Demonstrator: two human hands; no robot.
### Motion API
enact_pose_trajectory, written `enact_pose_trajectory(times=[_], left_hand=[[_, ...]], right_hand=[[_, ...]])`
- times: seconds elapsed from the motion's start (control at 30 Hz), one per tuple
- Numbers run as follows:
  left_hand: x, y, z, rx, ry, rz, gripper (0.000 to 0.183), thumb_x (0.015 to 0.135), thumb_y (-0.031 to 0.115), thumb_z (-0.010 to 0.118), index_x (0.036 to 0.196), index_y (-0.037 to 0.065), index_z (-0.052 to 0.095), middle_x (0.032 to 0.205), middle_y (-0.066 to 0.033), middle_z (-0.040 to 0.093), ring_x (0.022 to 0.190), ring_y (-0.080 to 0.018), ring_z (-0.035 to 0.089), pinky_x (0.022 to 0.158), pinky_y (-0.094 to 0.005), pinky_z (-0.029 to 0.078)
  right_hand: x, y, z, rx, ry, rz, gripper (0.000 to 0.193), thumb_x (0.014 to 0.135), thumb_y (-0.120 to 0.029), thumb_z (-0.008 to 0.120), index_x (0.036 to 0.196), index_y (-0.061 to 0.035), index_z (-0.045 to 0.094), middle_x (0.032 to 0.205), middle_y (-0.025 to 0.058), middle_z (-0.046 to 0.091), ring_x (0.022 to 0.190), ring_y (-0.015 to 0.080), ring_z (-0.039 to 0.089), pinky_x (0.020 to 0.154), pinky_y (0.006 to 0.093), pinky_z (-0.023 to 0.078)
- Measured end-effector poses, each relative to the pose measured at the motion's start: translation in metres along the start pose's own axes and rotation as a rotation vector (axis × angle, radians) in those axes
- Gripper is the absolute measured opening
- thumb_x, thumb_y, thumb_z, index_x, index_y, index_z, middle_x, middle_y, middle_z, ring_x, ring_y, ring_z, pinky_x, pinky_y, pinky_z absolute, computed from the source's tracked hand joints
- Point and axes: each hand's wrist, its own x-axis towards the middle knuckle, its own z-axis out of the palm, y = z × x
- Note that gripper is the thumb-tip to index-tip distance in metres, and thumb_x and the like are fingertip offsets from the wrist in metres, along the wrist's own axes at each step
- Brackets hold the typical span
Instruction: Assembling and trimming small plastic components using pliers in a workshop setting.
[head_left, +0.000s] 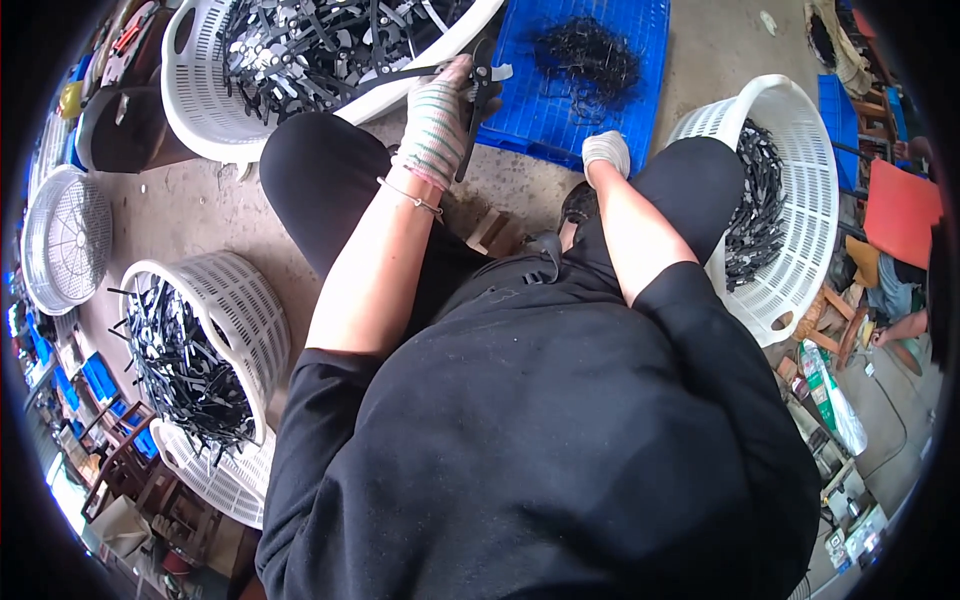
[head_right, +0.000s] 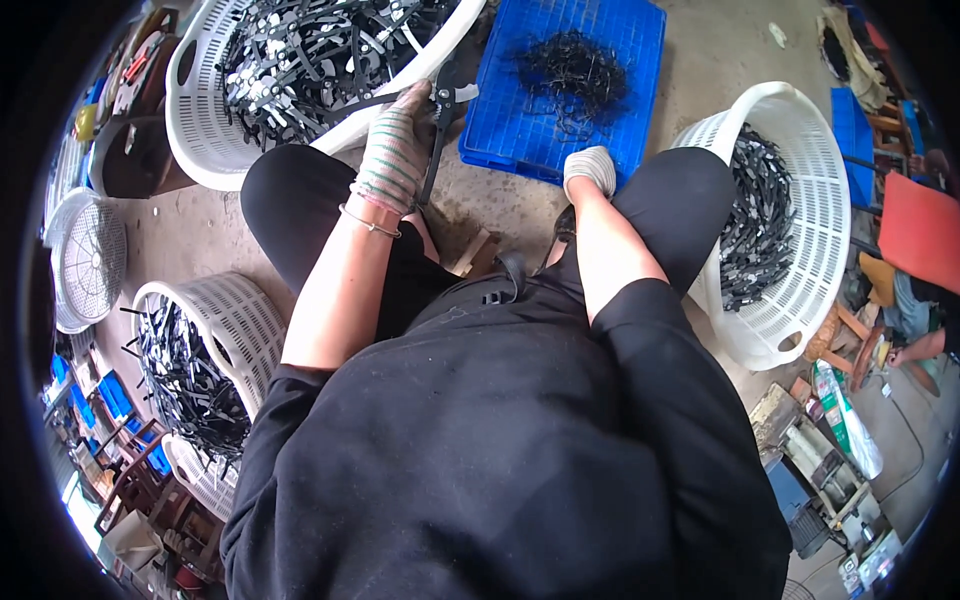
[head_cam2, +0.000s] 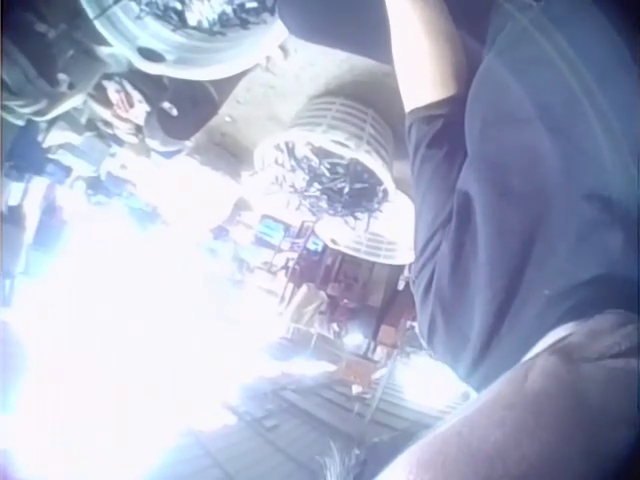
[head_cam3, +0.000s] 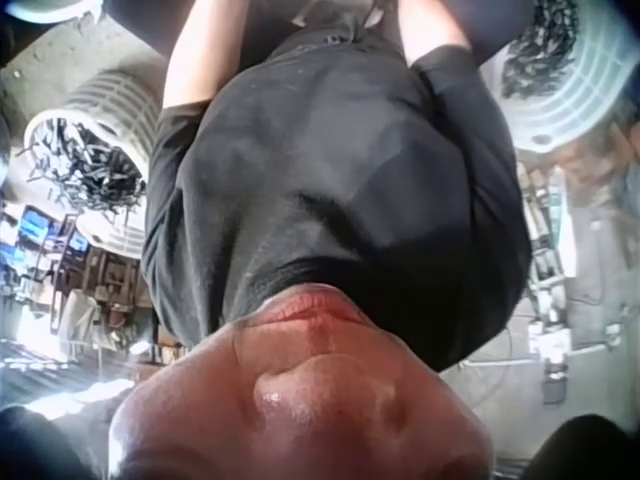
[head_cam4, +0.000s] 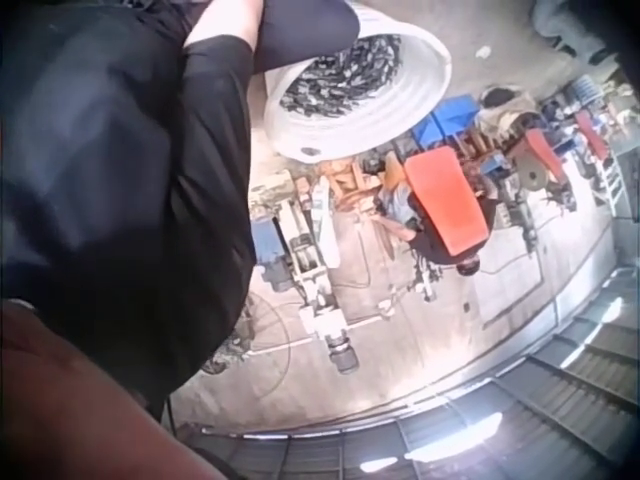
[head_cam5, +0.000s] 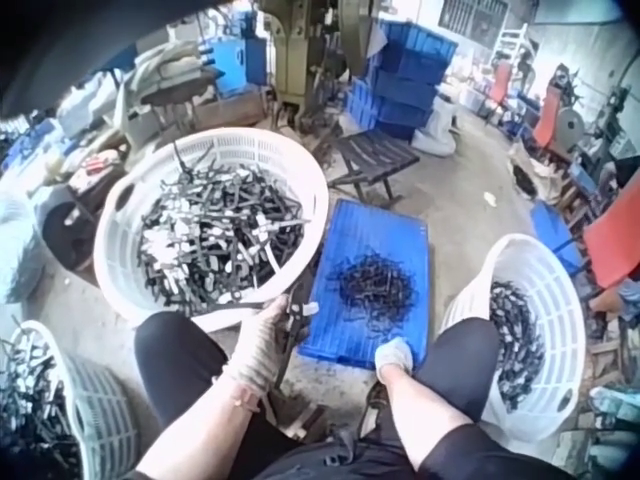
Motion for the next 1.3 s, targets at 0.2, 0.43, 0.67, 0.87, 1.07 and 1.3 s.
enact_pose_trajectory(times=[0.2, 0.43, 0.67, 0.87, 1.07, 1.3], left_hand=[[-0.004, -0.003, -0.002, 0.062, 0.042, -0.005, 0.023, 0.089, 0.019, 0.061, 0.106, 0.005, 0.054, 0.085, -0.0064, 0.062, 0.071, -0.0214, 0.065, 0.051, -0.0315, 0.053], [-0.007, -0.002, -0.008, 0.107, 0.11, -0.049, 0.024, 0.089, 0.022, 0.061, 0.104, 0.004, 0.055, 0.085, -0.0044, 0.061, 0.067, -0.0177, 0.06, 0.05, -0.0302, 0.049], [-0.002, -0.005, -0.007, 0.087, 0.108, -0.029, 0.025, 0.087, 0.022, 0.063, 0.104, 0.005, 0.056, 0.084, -0.0047, 0.06, 0.066, -0.0183, 0.059, 0.05, -0.0306, 0.049], [-0.002, -0.003, -0.001, 0.039, 0.013, -0.068, 0.021, 0.09, 0.019, 0.059, 0.105, 0.004, 0.057, 0.083, -0.0086, 0.064, 0.064, -0.0207, 0.063, 0.049, -0.0305, 0.051], [-0.006, 0.0, -0.006, 0.025, 0.042, -0.086, 0.019, 0.09, 0.019, 0.059, 0.102, 0.004, 0.057, 0.08, -0.0084, 0.064, 0.065, -0.02, 0.063, 0.049, -0.0293, 0.051], [0.0, -0.005, -0.002, 0.05, -0.044, -0.134, 0.026, 0.091, 0.03, 0.056, 0.099, 0.006, 0.057, 0.089, -0.011, 0.066, 0.083, -0.0227, 0.063, 0.069, -0.0351, 0.053]], right_hand=[[-0.001, 0.0, -0.001, 0.052, -0.02, 0.009, 0.042, 0.079, -0.037, 0.06, 0.104, -0.0037, 0.067, 0.112, 0.0241, 0.061, 0.105, 0.0383, 0.059, 0.085, 0.0463, 0.05], [0.0, 0.0, -0.015, 0.079, -0.059, -0.01, 0.043, 0.081, -0.039, 0.065, 0.11, -0.0068, 0.065, 0.114, 0.0205, 0.062, 0.107, 0.0351, 0.06, 0.084, 0.0447, 0.051], [-0.001, 0.003, -0.013, -0.03, -0.016, 0.002, 0.028, 0.083, -0.025, 0.055, 0.098, -0.0068, 0.07, 0.103, 0.0234, 0.065, 0.099, 0.0345, 0.064, 0.08, 0.0424, 0.053], [0.018, 0.015, -0.013, 0.211, 0.117, -0.082, 0.041, 0.077, -0.035, 0.064, 0.102, -0.0028, 0.065, 0.102, 0.0252, 0.065, 0.095, 0.0403, 0.063, 0.08, 0.0471, 0.051], [0.0, -0.005, -0.024, 0.789, 0.118, -0.183, 0.021, 0.074, -0.021, 0.066, 0.066, -0.0027, 0.06, 0.053, 0.0097, 0.054, 0.047, 0.0207, 0.051, 0.046, 0.0374, 0.039], [-0.097, -0.012, -0.15, 1.174, -0.667, -0.684, 0.033, 0.081, -0.009, 0.063, 0.111, 0.0015, 0.055, 0.077, 0.0026, 0.057, 0.052, 0.0063, 0.045, 0.047, 0.0204, 0.039]])
